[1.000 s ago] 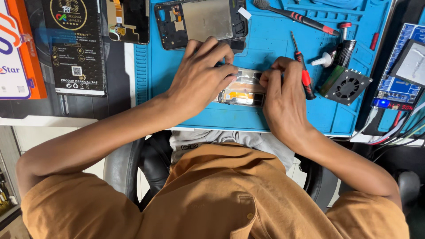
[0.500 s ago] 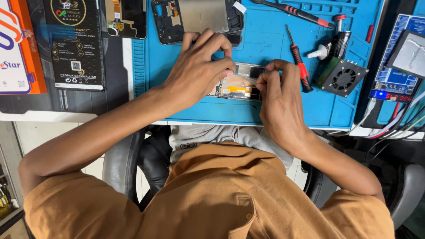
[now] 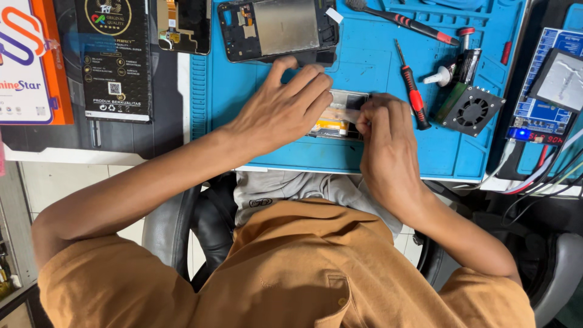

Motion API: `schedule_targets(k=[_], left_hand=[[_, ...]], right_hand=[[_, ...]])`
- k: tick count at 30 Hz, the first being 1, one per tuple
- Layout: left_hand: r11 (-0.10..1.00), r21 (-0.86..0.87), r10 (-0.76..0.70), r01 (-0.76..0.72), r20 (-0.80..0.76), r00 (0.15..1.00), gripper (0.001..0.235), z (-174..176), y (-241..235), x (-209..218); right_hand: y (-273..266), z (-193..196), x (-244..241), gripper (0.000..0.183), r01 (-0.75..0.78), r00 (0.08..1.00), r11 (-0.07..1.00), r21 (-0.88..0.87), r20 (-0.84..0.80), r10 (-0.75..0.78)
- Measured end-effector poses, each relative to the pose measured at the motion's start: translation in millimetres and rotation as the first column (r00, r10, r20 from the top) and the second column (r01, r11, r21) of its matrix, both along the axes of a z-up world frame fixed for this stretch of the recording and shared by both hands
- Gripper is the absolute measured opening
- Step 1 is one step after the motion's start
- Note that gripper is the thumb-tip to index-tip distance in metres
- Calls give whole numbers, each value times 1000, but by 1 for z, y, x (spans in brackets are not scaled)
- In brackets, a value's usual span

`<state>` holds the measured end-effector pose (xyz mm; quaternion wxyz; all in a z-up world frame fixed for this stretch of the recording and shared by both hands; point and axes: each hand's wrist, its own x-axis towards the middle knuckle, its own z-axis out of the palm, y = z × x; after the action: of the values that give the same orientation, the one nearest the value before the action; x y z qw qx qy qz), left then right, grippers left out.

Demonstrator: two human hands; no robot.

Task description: The person handles a disassembled smartphone, rotating it to inspect the back and sides, then places it on the workbench. The person picks up a separate battery and sets it aside, then returns to the phone chassis and continues handling it.

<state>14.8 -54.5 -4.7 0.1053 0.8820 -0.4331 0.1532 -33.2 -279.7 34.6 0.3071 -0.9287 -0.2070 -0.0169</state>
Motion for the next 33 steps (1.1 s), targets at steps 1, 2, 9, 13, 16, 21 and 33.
schedule_targets(k=[1, 2, 9, 13, 16, 21, 33], left_hand=[[1000, -1, -2, 2, 13, 1000, 24, 1, 1, 0], [1000, -3, -7, 7, 24, 1000, 23, 1, 1, 0], [997, 7, -72, 72, 144, 987, 5, 2, 5, -6], [996, -12, -83, 85, 116, 990, 6, 4, 9, -14], [998, -26, -63, 65, 65, 996, 8, 1, 7, -21], [1000, -9, -25, 25, 57, 998, 13, -4, 5, -25], [994, 47, -102, 101, 31, 994, 9, 5, 3, -38]], right_hand=[[0, 1, 0, 21, -18, 1000, 1000, 0, 9, 18], [-1, 2, 0, 20, -33, 999, 999, -1, 15, 33], [-9, 7, 2, 21, -158, 987, 988, -1, 26, 158], [-11, 5, 2, 22, -160, 987, 987, 14, 37, 159], [-13, 1, 1, 22, -148, 989, 989, 28, 19, 148], [-15, -1, -1, 21, -144, 989, 989, -12, 10, 145], [-27, 2, 4, 19, -240, 969, 971, -26, -66, 238]])
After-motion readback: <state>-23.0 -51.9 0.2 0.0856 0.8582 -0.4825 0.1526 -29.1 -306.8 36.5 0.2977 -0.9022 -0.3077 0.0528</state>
